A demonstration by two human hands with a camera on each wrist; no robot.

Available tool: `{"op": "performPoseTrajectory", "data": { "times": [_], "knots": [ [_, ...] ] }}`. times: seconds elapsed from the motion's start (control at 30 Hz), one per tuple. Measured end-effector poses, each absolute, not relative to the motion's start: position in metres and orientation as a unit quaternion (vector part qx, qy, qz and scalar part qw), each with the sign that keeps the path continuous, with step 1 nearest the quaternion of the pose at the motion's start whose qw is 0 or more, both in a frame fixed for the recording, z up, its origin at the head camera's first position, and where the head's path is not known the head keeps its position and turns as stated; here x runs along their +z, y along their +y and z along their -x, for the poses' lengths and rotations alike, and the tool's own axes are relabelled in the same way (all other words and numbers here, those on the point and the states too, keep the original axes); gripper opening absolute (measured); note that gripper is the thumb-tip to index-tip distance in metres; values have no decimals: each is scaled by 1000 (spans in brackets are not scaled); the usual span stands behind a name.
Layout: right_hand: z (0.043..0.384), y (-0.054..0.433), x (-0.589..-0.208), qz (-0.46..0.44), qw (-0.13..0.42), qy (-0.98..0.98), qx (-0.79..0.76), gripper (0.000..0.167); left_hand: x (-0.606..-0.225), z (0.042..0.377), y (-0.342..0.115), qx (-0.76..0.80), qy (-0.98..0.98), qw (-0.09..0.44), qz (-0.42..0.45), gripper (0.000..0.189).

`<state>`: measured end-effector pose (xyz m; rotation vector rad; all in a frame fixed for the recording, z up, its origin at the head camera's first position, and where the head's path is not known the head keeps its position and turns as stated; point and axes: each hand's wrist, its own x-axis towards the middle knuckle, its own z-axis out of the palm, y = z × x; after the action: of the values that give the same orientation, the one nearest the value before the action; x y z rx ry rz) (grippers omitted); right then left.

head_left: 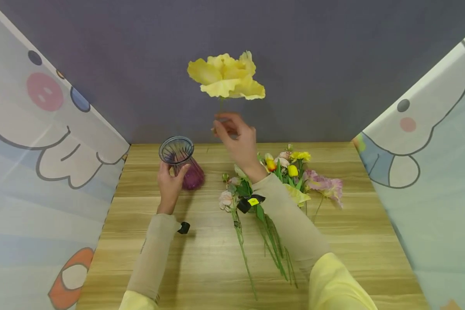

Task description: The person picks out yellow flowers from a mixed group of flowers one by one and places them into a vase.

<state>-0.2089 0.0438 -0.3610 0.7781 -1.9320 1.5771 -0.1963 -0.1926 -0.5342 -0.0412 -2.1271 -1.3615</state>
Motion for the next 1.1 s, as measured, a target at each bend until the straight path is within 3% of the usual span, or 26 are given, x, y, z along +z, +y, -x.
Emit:
{"op": "performPoseTrajectory", "data": {
  "times": [0.27,0.5,0.6,0.87,1.1],
  "knots": [
    [216,4,-369,-280,227,-701,615,19,-536,193,-193,-515,-798,312,14,57],
    [218,-12,-381,-209,108,-841,487,32,-533,193,-193,-514,-800,309,14,58],
    [209,-8,-402,-193,68,-878,433,34,-532,193,-194,-517,-802,300,11,59],
    [170,21,-473,-219,24,-853,472,30,-533,191,-193,-531,-797,288,-4,62],
    [136,51,-506,-240,25,-856,456,25,-534,192,-191,-531,-797,287,-8,61]
  ]
}}
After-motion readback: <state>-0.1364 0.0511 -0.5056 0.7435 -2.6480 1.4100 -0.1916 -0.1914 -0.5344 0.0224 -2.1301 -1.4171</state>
